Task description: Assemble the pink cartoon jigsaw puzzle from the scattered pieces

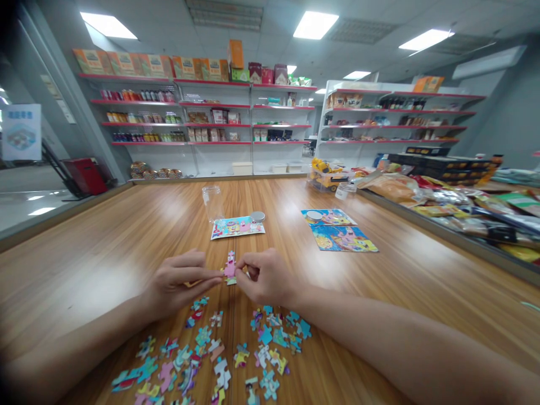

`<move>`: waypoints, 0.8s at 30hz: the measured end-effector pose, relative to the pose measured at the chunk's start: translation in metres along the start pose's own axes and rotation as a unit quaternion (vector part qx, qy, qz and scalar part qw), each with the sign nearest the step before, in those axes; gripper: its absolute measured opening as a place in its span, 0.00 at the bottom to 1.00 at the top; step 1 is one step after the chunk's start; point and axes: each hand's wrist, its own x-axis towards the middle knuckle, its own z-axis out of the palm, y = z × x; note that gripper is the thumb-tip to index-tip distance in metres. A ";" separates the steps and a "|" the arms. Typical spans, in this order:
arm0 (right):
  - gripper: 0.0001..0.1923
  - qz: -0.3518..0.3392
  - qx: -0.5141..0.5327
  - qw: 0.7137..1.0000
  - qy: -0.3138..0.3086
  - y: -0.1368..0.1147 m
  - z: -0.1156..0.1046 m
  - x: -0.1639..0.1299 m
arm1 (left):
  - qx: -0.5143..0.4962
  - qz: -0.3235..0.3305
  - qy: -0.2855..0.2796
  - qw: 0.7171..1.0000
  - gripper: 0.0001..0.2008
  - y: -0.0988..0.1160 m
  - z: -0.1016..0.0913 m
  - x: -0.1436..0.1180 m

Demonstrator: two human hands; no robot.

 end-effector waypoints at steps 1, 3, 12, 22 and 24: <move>0.08 -0.011 0.008 1.000 -0.023 -0.001 0.000 -0.001 | 0.024 0.015 0.006 1.000 0.07 -0.006 -0.001 -0.002; 0.08 -0.029 0.012 0.997 -0.068 -0.002 -0.001 -0.001 | 0.069 0.055 -0.017 0.996 0.10 -0.014 -0.003 -0.005; 0.10 -0.078 -0.034 0.993 -0.081 0.001 0.001 -0.001 | 0.134 0.134 -0.105 0.976 0.12 -0.008 -0.007 0.000; 0.15 -0.122 -0.066 0.984 -0.112 -0.002 -0.005 0.000 | 0.140 0.140 -0.108 0.974 0.10 -0.008 -0.008 0.000; 0.15 -0.130 -0.068 0.982 -0.117 -0.002 -0.005 0.000 | 0.145 0.141 -0.110 0.973 0.10 -0.007 -0.008 0.000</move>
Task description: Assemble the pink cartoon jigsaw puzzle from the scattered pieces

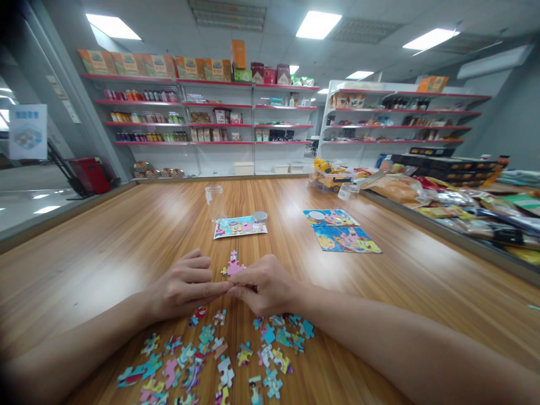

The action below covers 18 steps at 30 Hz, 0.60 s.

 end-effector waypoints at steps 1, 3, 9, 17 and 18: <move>0.15 -0.003 -0.002 1.000 0.000 0.000 0.000 0.000 | 0.003 0.002 -0.001 1.000 0.10 0.000 0.000 0.001; 0.14 -0.006 -0.004 1.000 0.004 0.000 0.000 0.000 | 0.010 0.005 -0.003 1.000 0.11 0.001 -0.001 0.001; 0.09 -0.020 0.017 0.999 0.034 0.000 0.001 -0.002 | 0.027 0.020 0.001 0.999 0.12 0.000 0.000 0.000; 0.07 -0.050 0.034 0.996 0.060 0.002 0.004 -0.003 | 0.028 0.026 -0.016 0.999 0.11 -0.001 -0.002 -0.001; 0.08 -0.052 0.033 0.996 0.061 0.002 0.004 -0.003 | 0.028 0.025 -0.017 0.999 0.11 -0.001 -0.002 -0.001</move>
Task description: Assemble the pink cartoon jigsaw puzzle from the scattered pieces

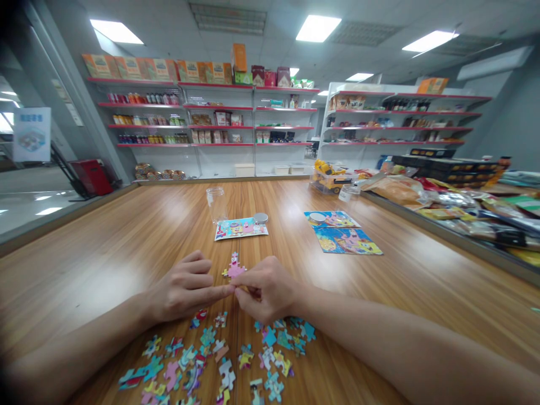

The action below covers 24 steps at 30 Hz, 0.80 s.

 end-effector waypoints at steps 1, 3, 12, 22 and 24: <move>0.08 -0.003 -0.001 1.000 0.001 0.000 0.000 0.000 | 0.000 0.000 -0.001 1.000 0.11 0.000 0.000 0.000; 0.08 -0.006 0.000 1.000 0.000 0.000 0.000 0.001 | 0.000 0.001 -0.002 1.000 0.11 0.000 0.000 -0.001; 0.10 0.000 0.015 1.000 -0.025 -0.001 -0.003 0.003 | -0.001 0.003 -0.017 1.000 0.12 0.002 -0.003 0.002; 0.10 0.012 0.000 1.000 -0.022 0.001 -0.003 0.001 | -0.017 -0.005 0.002 1.000 0.11 0.001 -0.001 0.001; 0.10 0.020 -0.006 1.000 -0.021 0.001 -0.002 0.001 | -0.024 -0.005 0.004 1.000 0.10 0.002 -0.001 0.001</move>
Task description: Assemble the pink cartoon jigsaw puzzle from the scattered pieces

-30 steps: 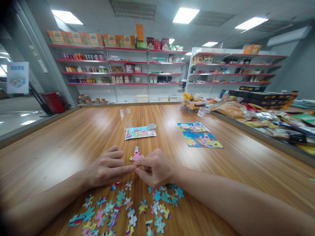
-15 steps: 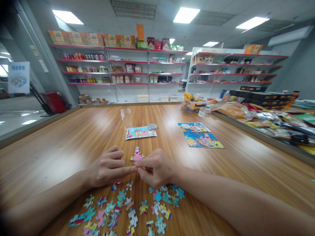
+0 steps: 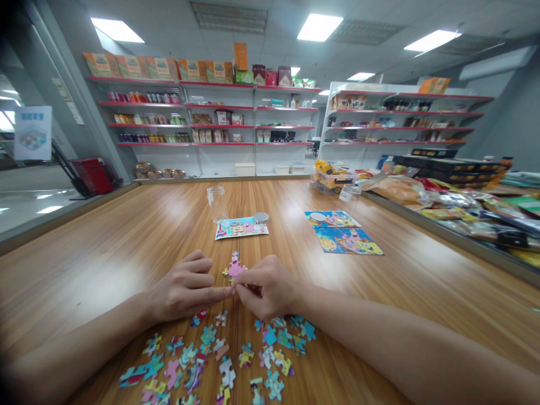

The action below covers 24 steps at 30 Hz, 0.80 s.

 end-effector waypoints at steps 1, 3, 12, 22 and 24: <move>0.10 0.002 -0.004 1.000 0.001 0.000 0.000 0.000 | -0.004 -0.001 0.000 1.000 0.10 0.001 0.000 0.000; 0.10 0.002 -0.012 1.000 0.006 0.000 0.001 0.000 | -0.014 -0.010 0.003 1.000 0.09 0.002 0.000 0.001; 0.10 -0.018 -0.005 0.998 -0.063 -0.002 0.003 0.001 | -0.059 -0.182 0.052 0.980 0.10 -0.005 0.006 -0.007; 0.09 0.012 0.007 0.996 -0.087 -0.001 0.001 0.001 | -0.160 -0.165 -0.059 0.971 0.13 -0.010 0.009 -0.009; 0.08 0.012 0.008 0.996 -0.086 -0.002 0.001 0.001 | -0.185 -0.160 -0.053 0.968 0.14 -0.010 0.010 -0.008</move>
